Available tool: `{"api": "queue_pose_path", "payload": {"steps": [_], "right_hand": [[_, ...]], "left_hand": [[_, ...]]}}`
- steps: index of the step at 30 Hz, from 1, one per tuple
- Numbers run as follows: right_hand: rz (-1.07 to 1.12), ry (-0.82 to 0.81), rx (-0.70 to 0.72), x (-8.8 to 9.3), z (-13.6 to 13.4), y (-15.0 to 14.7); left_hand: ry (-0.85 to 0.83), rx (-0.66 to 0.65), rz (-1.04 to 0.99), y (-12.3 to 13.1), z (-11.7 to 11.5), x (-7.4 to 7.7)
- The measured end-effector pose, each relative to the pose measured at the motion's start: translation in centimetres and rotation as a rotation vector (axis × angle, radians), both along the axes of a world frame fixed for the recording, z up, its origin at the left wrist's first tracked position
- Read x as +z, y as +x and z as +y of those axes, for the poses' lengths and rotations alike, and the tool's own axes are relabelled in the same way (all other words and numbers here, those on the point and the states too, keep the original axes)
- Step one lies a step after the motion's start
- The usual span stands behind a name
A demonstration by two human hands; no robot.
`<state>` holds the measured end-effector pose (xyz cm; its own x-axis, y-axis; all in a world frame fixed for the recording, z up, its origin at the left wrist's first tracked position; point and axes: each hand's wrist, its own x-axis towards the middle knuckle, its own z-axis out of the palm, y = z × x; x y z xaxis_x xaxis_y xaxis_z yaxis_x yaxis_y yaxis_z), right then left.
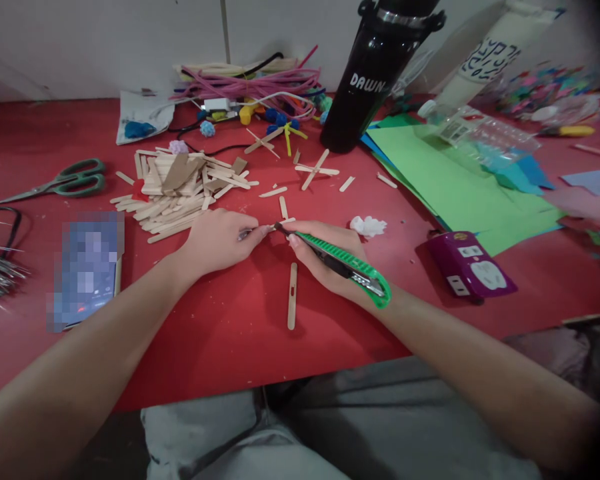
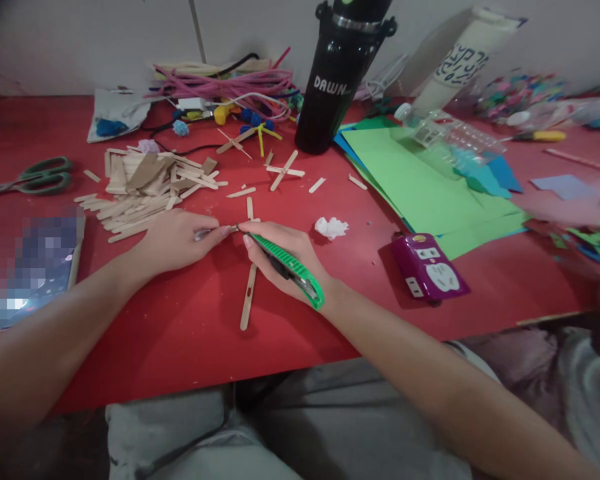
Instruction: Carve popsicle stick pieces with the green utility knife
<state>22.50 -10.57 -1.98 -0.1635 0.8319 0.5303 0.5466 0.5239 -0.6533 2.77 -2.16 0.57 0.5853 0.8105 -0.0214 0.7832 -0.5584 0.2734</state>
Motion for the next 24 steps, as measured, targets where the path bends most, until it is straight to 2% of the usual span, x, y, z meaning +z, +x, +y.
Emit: {"api": "queue_pose_path", "payload": {"steps": [9, 18, 24], "right_hand": [[0.012, 0.01, -0.024, -0.15, 0.04, 0.09], [-0.004, 0.016, 0.009, -0.31, 0.03, 0.17], [-0.016, 0.046, -0.023, -0.32, 0.15, 0.13]], "left_hand": [[-0.026, 0.015, -0.003, 0.19, -0.16, 0.13], [0.015, 0.011, -0.016, 0.12, -0.03, -0.17], [0.031, 0.004, -0.003, 0.1, -0.09, -0.32]]}}
